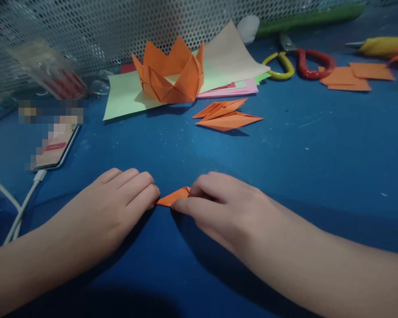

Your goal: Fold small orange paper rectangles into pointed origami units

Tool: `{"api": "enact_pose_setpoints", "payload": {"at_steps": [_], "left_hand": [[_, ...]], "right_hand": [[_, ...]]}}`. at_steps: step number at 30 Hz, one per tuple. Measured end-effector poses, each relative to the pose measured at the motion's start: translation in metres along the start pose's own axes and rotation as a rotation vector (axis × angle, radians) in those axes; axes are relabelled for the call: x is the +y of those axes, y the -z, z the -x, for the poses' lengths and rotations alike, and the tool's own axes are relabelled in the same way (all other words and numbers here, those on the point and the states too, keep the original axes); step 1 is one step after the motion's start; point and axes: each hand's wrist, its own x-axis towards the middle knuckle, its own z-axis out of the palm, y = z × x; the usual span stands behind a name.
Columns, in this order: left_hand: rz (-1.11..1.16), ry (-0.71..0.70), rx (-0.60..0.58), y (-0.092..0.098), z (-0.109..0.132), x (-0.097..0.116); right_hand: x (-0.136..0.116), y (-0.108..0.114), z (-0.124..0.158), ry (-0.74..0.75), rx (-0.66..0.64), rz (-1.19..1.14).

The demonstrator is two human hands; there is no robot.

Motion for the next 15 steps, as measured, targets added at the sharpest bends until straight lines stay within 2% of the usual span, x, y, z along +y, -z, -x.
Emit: {"api": "enact_pose_setpoints", "payload": {"at_steps": [7,15], "left_hand": [[0.053,-0.046,0.166,0.009,0.007,0.021],[-0.003,0.043,0.126,0.012,0.005,0.029]], "right_hand": [[-0.001,-0.001,0.001,-0.009,0.012,0.025],[-0.003,-0.003,-0.004,-0.009,0.053,-0.022]]}}
